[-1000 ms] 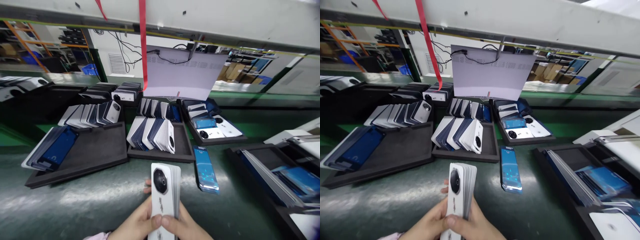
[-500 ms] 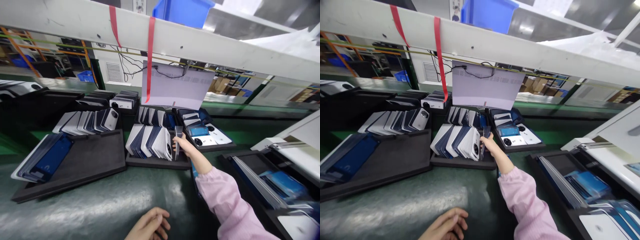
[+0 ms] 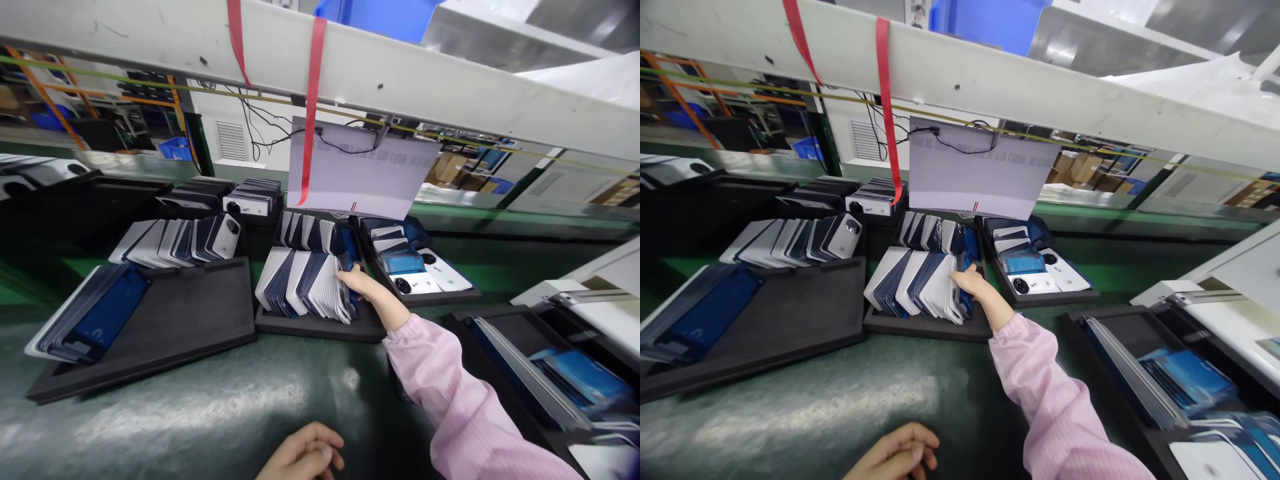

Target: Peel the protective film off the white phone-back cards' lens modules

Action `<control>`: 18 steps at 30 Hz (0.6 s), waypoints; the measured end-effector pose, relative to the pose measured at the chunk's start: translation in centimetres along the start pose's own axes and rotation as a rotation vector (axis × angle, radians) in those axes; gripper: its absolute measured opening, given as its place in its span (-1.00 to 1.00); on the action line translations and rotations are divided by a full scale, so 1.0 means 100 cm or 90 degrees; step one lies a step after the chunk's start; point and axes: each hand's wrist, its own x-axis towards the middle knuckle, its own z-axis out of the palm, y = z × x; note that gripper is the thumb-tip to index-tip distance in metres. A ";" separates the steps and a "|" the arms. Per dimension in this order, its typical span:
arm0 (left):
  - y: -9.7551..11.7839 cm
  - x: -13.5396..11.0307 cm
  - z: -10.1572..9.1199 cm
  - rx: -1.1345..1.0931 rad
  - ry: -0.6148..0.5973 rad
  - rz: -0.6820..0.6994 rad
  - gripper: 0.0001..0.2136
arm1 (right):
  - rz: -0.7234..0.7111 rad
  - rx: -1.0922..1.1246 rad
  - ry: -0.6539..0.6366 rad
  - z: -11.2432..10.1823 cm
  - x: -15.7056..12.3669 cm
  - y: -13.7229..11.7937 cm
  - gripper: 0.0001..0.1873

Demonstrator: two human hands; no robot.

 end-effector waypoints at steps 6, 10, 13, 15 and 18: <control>-0.004 0.003 -0.001 -0.034 0.003 0.018 -0.53 | -0.044 0.186 -0.040 -0.018 -0.009 0.020 -0.59; -0.006 0.006 -0.002 -0.078 -0.004 0.029 -0.49 | -0.116 0.336 -0.095 -0.033 -0.033 0.035 -0.59; -0.002 0.007 0.002 -0.119 -0.029 0.049 -0.51 | -0.149 0.420 -0.237 -0.039 -0.065 0.049 -0.56; 0.003 0.004 0.009 -0.144 -0.065 0.068 -0.49 | -0.180 0.464 -0.329 -0.032 -0.092 0.060 -0.45; 0.017 -0.004 0.023 -0.187 -0.120 0.093 -0.31 | -0.222 0.502 -0.410 -0.007 -0.132 0.078 -0.30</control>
